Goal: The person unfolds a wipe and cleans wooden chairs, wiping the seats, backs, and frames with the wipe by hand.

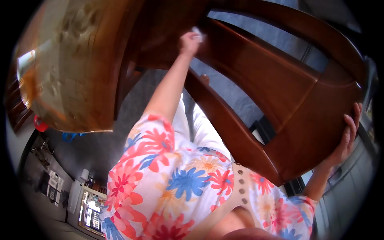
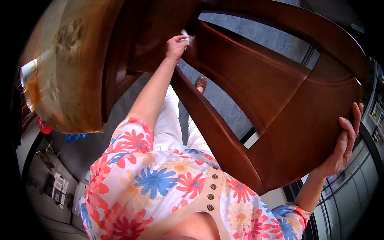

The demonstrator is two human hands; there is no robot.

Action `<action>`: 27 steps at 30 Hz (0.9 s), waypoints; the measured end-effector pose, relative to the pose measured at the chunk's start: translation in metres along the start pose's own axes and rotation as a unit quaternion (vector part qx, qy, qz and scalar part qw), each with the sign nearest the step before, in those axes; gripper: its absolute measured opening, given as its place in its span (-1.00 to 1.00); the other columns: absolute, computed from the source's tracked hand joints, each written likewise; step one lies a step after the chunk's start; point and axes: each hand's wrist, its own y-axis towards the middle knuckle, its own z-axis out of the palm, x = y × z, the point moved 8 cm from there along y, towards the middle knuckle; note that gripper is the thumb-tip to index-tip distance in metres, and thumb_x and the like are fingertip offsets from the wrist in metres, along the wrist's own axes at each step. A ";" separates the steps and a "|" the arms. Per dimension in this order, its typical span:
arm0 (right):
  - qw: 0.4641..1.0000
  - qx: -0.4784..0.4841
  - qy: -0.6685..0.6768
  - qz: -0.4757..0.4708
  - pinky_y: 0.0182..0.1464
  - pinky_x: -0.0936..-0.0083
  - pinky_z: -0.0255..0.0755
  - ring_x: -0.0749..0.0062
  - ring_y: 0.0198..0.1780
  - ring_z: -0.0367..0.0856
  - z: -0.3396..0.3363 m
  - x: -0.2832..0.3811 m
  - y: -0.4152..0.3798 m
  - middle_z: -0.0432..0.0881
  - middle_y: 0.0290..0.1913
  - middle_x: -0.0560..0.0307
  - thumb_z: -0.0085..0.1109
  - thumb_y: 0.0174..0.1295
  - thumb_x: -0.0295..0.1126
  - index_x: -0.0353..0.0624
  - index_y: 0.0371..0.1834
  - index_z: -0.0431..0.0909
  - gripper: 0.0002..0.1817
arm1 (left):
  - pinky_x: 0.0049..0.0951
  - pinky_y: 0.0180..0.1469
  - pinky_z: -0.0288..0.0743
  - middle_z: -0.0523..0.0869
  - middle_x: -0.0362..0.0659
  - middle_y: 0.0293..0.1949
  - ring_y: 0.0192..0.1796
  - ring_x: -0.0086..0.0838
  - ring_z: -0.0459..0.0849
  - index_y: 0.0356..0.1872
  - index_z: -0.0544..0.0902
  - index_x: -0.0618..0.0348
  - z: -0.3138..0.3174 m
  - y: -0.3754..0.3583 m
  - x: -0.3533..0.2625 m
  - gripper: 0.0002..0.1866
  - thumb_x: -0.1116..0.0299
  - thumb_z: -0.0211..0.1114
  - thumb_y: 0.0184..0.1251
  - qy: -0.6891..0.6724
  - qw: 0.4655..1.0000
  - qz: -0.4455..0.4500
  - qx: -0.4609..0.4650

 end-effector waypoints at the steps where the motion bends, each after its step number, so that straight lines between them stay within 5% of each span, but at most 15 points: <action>1: 1.000 0.000 0.006 0.000 0.41 0.32 -0.19 0.21 0.42 -0.03 0.001 0.002 0.000 0.25 0.30 -0.01 -0.26 0.32 -0.31 -0.12 -0.11 0.55 -0.67 | -0.60 -0.26 0.47 0.68 -0.19 -0.40 -0.35 -0.58 0.60 -0.30 0.67 0.25 0.001 -0.022 -0.038 -0.79 0.51 0.21 -0.02 -0.040 0.998 0.046 0.007; 4: 1.000 -0.008 0.020 0.006 0.40 0.32 -0.19 0.20 0.41 -0.02 0.003 0.004 -0.001 0.25 0.29 -0.02 -0.24 0.32 -0.31 -0.12 -0.12 0.55 -0.68 | -0.55 -0.16 0.47 0.67 -0.19 -0.30 -0.25 -0.58 0.59 -0.23 0.64 0.21 0.005 -0.110 -0.154 -0.80 0.56 0.19 0.09 -0.085 0.963 0.242 0.086; 8: 1.000 -0.015 0.027 0.005 0.40 0.31 -0.19 0.20 0.41 -0.02 0.003 0.002 -0.002 0.26 0.29 -0.03 -0.22 0.31 -0.31 -0.11 -0.12 0.55 -0.69 | -0.63 -0.27 0.45 0.56 -0.22 -0.32 -0.31 -0.58 0.57 -0.27 0.64 0.20 0.014 -0.199 -0.237 -0.81 0.64 0.24 0.08 -0.174 0.900 0.277 0.288; 12: 1.000 -0.014 0.016 -0.001 0.40 0.31 -0.19 0.19 0.41 -0.01 0.004 0.005 0.001 0.27 0.28 -0.03 -0.22 0.31 -0.30 -0.10 -0.12 0.56 -0.69 | -0.52 -0.32 0.51 0.56 -0.11 -0.36 -0.36 -0.34 0.59 -0.28 0.63 0.16 0.031 -0.238 -0.262 -0.81 0.60 0.23 0.05 -0.090 0.866 0.448 0.201; 15: 1.000 -0.009 0.010 -0.006 0.40 0.31 -0.18 0.19 0.41 -0.01 0.005 0.011 0.006 0.27 0.28 -0.03 -0.23 0.31 -0.31 -0.11 -0.13 0.56 -0.69 | -0.42 -0.36 0.51 0.57 -0.09 -0.36 -0.37 -0.26 0.58 -0.28 0.62 0.12 0.046 -0.190 -0.232 -0.85 0.53 0.17 0.11 0.044 0.822 0.568 -0.013; 18: 1.000 -0.005 0.012 -0.009 0.40 0.31 -0.17 0.20 0.41 -0.01 0.003 0.004 0.001 0.27 0.28 -0.02 -0.23 0.31 -0.32 -0.13 -0.13 0.56 -0.69 | -0.24 -0.32 0.46 0.53 -0.03 -0.47 -0.38 -0.16 0.55 -0.31 0.65 0.08 0.009 -0.071 -0.156 -0.83 0.44 0.09 0.14 0.174 0.911 0.365 -0.085; 20: 1.000 -0.010 0.017 0.002 0.40 0.31 -0.17 0.21 0.41 0.00 0.004 0.001 -0.004 0.28 0.28 -0.01 -0.23 0.30 -0.34 -0.14 -0.13 0.56 -0.69 | -0.21 -0.22 0.46 0.56 -0.02 -0.43 -0.32 -0.14 0.57 -0.39 0.69 -0.01 -0.004 -0.001 -0.025 -0.83 0.25 0.16 0.07 0.317 0.917 0.240 -0.035; 21: 1.000 -0.014 0.019 0.006 0.40 0.31 -0.17 0.21 0.41 0.01 0.004 -0.002 -0.002 0.28 0.28 -0.01 -0.23 0.30 -0.34 -0.14 -0.14 0.56 -0.69 | -0.23 -0.17 0.47 0.58 -0.01 -0.43 -0.29 -0.15 0.59 -0.40 0.70 0.01 -0.022 0.006 -0.008 -0.81 0.24 0.18 0.04 0.330 0.919 0.211 -0.030; 23: 1.000 -0.024 0.009 0.011 0.40 0.32 -0.17 0.22 0.41 0.01 0.006 0.000 -0.004 0.29 0.27 -0.01 -0.23 0.30 -0.36 -0.15 -0.14 0.57 -0.70 | -0.26 -0.16 0.48 0.60 -0.01 -0.40 -0.27 -0.17 0.60 -0.35 0.69 0.05 -0.050 -0.011 -0.032 -0.81 0.27 0.18 0.06 0.296 0.924 0.215 -0.110; 27: 1.000 -0.018 0.011 -0.004 0.40 0.33 -0.18 0.22 0.40 0.02 0.009 0.007 0.002 0.31 0.26 -0.01 -0.22 0.30 -0.37 -0.15 -0.15 0.57 -0.70 | -0.35 -0.19 0.48 0.62 -0.06 -0.30 -0.26 -0.22 0.61 -0.26 0.66 0.10 -0.044 -0.057 -0.095 -0.82 0.36 0.21 0.12 0.200 0.937 0.278 -0.062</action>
